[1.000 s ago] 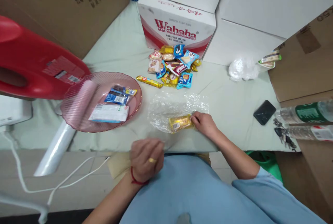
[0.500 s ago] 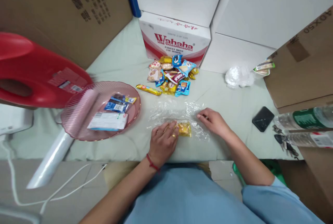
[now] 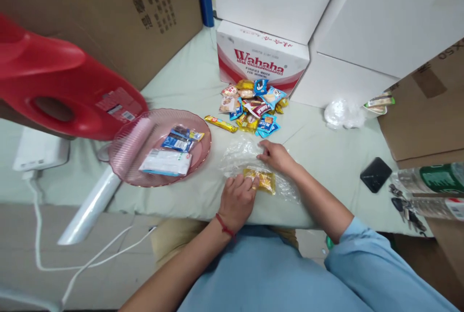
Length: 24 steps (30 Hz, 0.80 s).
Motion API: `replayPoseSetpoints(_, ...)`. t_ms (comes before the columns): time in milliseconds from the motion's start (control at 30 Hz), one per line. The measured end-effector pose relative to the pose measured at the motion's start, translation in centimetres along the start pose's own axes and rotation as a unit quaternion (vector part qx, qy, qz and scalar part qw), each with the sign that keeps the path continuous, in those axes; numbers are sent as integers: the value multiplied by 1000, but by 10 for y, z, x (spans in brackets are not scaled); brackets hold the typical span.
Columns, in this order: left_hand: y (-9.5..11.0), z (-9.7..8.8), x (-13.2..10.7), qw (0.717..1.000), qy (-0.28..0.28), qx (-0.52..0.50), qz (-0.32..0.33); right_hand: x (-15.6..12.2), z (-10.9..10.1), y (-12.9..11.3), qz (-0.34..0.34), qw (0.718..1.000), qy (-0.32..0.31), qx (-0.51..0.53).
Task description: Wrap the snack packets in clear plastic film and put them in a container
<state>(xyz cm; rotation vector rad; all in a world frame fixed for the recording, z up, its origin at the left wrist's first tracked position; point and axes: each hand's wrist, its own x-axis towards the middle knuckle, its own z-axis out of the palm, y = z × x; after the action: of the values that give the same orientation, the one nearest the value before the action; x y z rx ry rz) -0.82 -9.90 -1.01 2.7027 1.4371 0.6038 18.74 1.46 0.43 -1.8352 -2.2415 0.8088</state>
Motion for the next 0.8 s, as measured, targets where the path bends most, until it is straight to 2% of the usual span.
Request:
replayPoseSetpoints(67, 1, 4, -2, 1000, 5, -4, -2, -4, -1, 1, -42, 996, 0, 76)
replayPoseSetpoints(167, 3, 11, -2, 1000, 19, -9, -16, -20, -9, -6, -114, 985, 72, 111)
replayPoseSetpoints(200, 4, 13, -1, 999, 23, -14, -23, -28, -11, -10, -153, 980, 79, 100)
replayPoseSetpoints(267, 4, 16, 2, 998, 23, -37, -44, -46, -11, -18, -240, 968, 52, 53)
replayPoseSetpoints(333, 1, 20, 4, 996, 13, -64, -67, -61, -4, -23, -288, 957, 28, -4)
replayPoseSetpoints(433, -8, 22, 4, 991, 2, -111, -80, -76, 17, -23, -277, 958, 57, -47)
replayPoseSetpoints(500, -16, 20, -3, 979, 0, -186, -83, -83, 31, -21, -265, 960, 77, -44)
replayPoseSetpoints(600, -26, 13, -17, 932, 11, -342, -117, -91, 45, -19, -249, 963, 94, -37)
replayPoseSetpoints(700, -32, 8, -27, 875, 72, -411, -246, -98, 51, -23, -225, 968, 97, -53)
replayPoseSetpoints(767, -34, 8, -24, 856, 127, -362, -346, -102, 53, -27, -214, 970, 96, -63)
replayPoseSetpoints(800, -35, 9, -20, 855, 146, -324, -377, -104, 53, -28, -211, 970, 98, -64)
